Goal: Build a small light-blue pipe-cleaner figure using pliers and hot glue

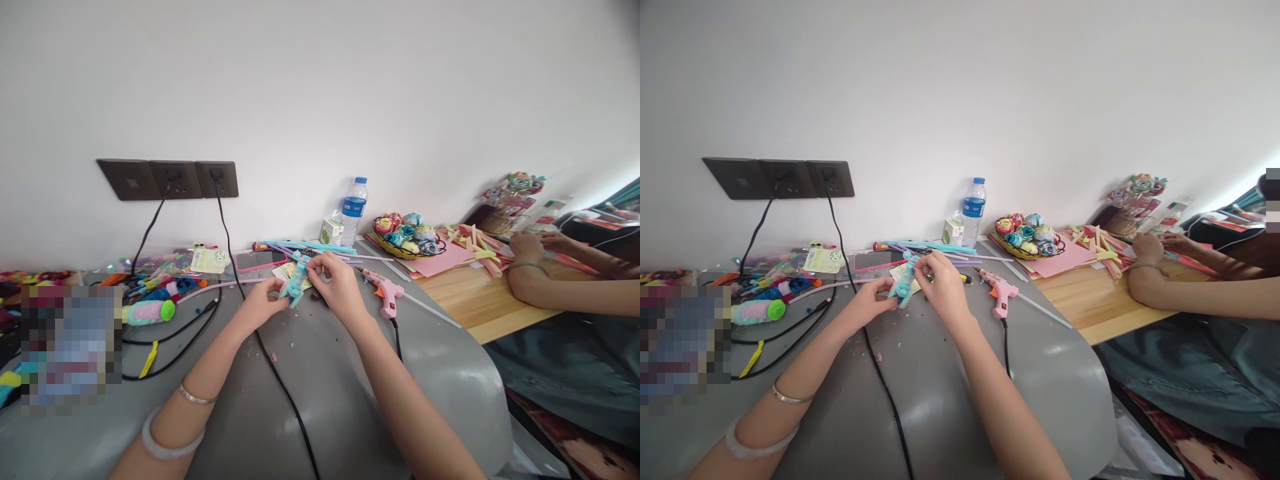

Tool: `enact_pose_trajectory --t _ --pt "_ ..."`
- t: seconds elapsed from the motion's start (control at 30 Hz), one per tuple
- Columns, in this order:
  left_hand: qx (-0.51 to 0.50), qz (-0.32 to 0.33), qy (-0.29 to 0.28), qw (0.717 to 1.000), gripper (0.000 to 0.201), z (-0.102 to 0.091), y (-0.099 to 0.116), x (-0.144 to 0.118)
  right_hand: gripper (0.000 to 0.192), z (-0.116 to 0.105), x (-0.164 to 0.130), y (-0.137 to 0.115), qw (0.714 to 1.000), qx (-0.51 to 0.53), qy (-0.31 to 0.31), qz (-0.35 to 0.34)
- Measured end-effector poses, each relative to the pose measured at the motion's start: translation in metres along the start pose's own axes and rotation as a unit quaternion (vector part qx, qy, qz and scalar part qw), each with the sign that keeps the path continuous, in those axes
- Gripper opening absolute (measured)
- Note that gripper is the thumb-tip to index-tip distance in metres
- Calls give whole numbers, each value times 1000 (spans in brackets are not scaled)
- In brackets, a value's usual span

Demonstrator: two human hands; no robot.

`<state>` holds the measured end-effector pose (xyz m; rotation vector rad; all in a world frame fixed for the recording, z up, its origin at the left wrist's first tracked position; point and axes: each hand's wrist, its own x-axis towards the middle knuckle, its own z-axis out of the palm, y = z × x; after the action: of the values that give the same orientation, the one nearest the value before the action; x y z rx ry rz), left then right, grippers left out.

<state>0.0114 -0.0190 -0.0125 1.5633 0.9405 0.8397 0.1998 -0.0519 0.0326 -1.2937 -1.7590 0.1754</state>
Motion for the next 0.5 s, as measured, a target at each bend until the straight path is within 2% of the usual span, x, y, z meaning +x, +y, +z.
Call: enact_pose_trajectory --t 0.33,0.5 --pt "21 15 1 1000 26 -1 0 1 11 1 0 3 1000 -22 5 -22" --pt "18 2 0 1000 27 -1 2 0 9 -1 -1 4 999 33 15 -2"
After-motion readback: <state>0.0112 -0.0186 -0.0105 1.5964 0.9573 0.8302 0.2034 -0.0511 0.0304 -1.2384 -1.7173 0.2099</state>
